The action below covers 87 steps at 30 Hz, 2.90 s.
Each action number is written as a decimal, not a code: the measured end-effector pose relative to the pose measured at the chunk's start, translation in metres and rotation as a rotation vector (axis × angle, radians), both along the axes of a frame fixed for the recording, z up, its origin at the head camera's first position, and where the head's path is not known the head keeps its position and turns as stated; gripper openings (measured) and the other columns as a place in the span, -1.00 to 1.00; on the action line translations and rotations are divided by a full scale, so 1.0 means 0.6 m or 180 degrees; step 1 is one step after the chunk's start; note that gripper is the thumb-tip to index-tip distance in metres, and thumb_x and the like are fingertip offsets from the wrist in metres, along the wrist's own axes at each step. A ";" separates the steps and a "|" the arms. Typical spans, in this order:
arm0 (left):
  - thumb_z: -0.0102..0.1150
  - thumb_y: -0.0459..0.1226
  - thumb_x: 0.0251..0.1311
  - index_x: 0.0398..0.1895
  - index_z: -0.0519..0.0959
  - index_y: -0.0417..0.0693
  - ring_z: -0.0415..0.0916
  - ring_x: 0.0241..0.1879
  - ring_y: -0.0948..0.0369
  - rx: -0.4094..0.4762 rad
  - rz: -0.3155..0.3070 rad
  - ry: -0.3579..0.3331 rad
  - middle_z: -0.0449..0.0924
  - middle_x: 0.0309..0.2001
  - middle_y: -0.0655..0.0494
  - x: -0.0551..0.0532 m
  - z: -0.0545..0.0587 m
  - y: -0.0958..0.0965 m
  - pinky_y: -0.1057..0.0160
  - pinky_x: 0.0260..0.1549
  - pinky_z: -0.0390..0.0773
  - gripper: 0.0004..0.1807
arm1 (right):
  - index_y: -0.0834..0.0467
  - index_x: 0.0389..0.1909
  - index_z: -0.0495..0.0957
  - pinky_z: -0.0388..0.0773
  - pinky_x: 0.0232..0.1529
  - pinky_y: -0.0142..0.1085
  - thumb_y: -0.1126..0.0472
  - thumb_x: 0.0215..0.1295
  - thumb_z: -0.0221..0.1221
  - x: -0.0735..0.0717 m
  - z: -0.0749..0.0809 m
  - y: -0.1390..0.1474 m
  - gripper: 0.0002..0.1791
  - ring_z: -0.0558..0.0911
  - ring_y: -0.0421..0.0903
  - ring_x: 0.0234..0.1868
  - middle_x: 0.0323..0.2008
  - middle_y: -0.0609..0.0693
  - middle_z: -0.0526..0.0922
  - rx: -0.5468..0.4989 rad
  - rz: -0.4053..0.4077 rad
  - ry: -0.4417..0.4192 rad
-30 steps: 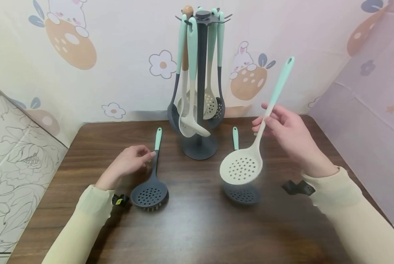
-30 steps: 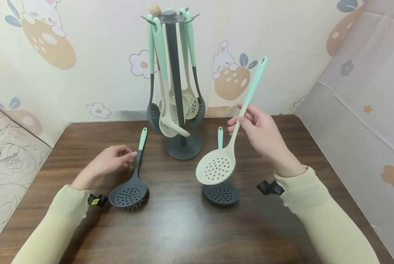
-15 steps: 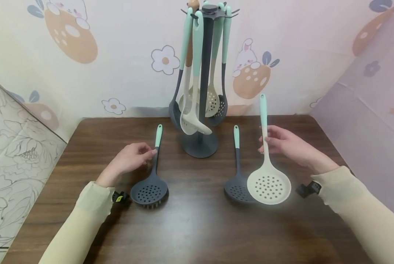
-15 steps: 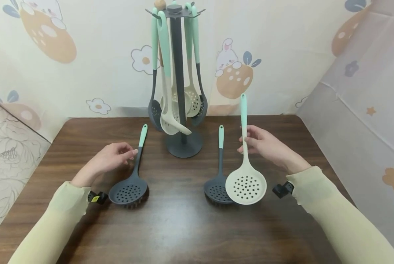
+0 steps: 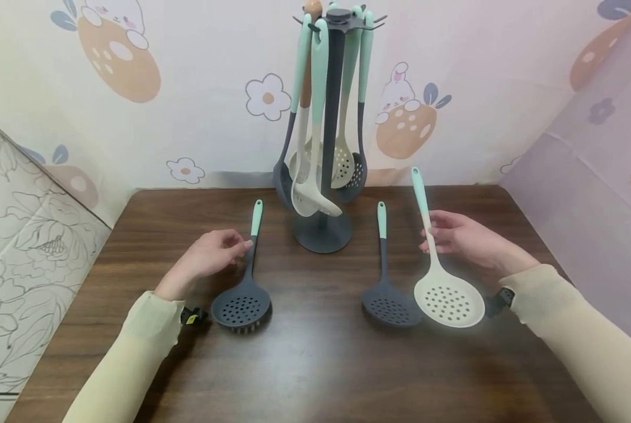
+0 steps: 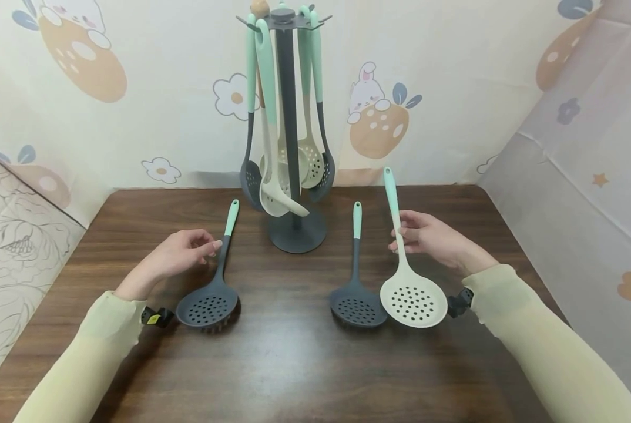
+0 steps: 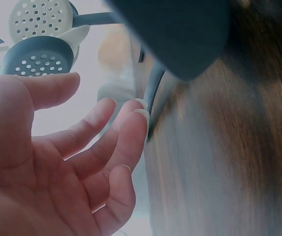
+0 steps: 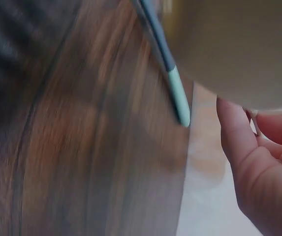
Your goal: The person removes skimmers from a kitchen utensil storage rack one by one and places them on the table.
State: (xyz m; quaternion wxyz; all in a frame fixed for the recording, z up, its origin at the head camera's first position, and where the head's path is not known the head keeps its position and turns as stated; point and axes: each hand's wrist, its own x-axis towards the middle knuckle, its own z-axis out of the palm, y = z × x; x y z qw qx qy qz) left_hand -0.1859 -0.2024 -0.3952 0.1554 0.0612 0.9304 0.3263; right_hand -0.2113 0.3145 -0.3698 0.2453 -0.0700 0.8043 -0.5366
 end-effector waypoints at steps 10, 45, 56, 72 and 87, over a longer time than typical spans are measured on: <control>0.02 0.15 0.39 -0.08 0.59 -0.05 0.62 -0.26 0.11 0.0011 -0.0012 -0.0012 0.66 -0.19 0.02 0.000 0.000 0.002 0.09 -0.25 0.55 -0.53 | 0.41 0.44 -0.01 0.61 -0.01 -0.19 0.30 0.58 -0.13 -0.004 -0.037 0.020 -0.46 0.66 0.14 0.02 0.12 0.48 0.38 -0.0053 0.0065 -0.0195; 0.04 0.13 0.40 -0.07 0.60 -0.08 0.60 -0.26 0.10 0.0058 -0.0055 -0.0055 0.65 -0.23 0.01 0.000 -0.007 0.002 0.08 -0.24 0.57 -0.53 | 0.50 0.34 0.19 0.58 0.05 -0.15 0.33 0.51 -0.03 0.000 -0.071 0.016 -0.52 0.59 0.10 0.09 0.08 0.38 0.54 0.0204 0.0055 -0.0001; 0.03 0.15 0.40 -0.08 0.61 -0.09 0.61 -0.27 0.10 0.0062 -0.0050 -0.0076 0.65 -0.23 0.02 -0.002 -0.006 0.002 0.10 -0.25 0.55 -0.51 | 0.40 0.25 0.38 0.61 0.01 -0.08 0.18 0.36 0.24 -0.008 -0.079 0.000 -0.45 0.61 0.05 -0.10 -0.10 0.19 0.61 0.1020 0.0046 0.0236; 0.04 0.12 0.41 -0.07 0.60 -0.14 0.62 -0.26 0.10 0.0096 -0.0062 -0.0112 0.66 -0.24 0.00 -0.004 -0.004 -0.002 0.10 -0.23 0.56 -0.50 | 0.25 0.15 0.55 0.62 -0.09 -0.06 -0.09 0.13 0.44 -0.005 -0.078 0.004 -0.33 0.66 -0.04 -0.24 -0.24 0.05 0.67 0.1603 -0.0112 0.0541; 0.06 0.12 0.40 -0.07 0.59 -0.06 0.56 -0.25 0.07 0.0165 -0.0001 0.0164 0.65 -0.22 -0.02 -0.017 0.022 0.006 0.10 -0.24 0.54 -0.56 | 0.23 0.14 0.54 0.58 -0.10 0.05 0.07 0.43 0.17 0.018 -0.045 0.007 -0.60 0.66 0.02 -0.16 -0.09 0.13 0.68 0.1844 0.0224 0.1066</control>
